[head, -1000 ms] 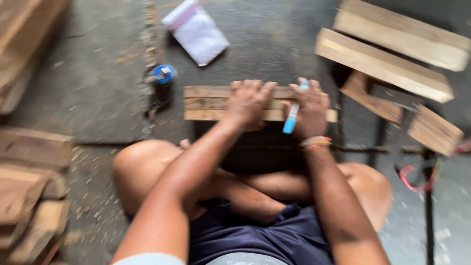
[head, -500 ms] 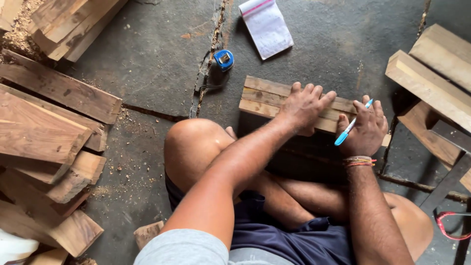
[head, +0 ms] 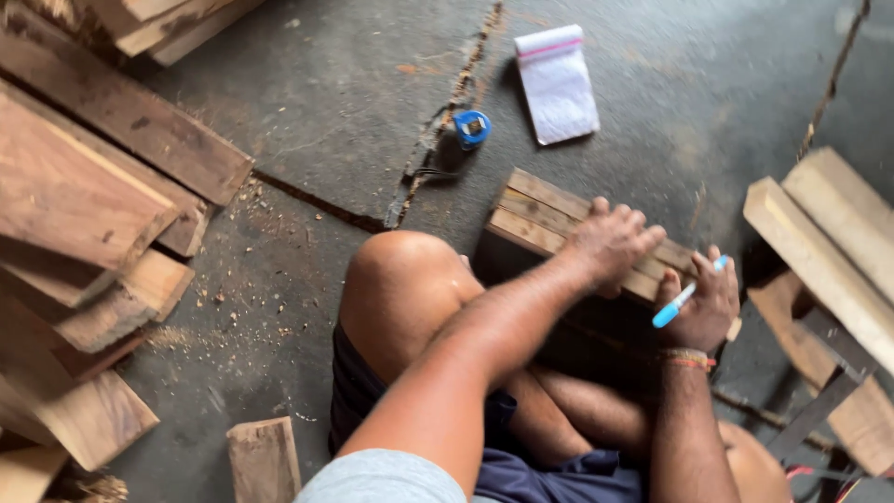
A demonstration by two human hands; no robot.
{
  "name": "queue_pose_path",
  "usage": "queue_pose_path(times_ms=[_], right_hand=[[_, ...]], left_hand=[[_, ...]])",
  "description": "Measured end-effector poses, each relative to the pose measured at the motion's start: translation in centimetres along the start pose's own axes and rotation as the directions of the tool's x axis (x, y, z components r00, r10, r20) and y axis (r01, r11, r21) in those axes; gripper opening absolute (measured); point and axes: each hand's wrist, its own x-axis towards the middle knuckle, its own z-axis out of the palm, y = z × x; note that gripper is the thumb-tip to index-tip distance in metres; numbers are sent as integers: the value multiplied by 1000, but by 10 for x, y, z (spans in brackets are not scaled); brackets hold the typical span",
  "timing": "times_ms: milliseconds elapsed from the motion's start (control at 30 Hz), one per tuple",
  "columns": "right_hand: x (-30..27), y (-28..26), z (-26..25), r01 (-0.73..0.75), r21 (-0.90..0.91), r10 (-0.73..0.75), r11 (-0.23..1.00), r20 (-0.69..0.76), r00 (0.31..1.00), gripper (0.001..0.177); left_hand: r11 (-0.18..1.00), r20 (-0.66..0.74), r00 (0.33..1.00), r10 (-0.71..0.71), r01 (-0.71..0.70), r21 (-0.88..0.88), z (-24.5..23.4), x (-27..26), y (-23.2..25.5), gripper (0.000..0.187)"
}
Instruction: Measuring and marking dimensions on several blocks of wood using a tape measure, a square, and a pencil.
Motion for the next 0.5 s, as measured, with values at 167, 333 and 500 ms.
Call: queue_pose_path(times_ms=[167, 333, 500], right_hand=[[-5, 7, 4, -33, -24, 32, 999, -26, 999, 53], [-10, 35, 14, -386, -179, 390, 905, -13, 921, 51], [-8, 41, 15, -352, -117, 355, 929, 7, 935, 46]], left_hand=[[1000, -9, 1000, 10, -10, -29, 9, 1, -4, 104], [1000, 22, 1000, 5, -5, -8, 19, 5, -3, 85], [1000, -7, 1000, -5, 4, -26, 21, 6, -6, 75]])
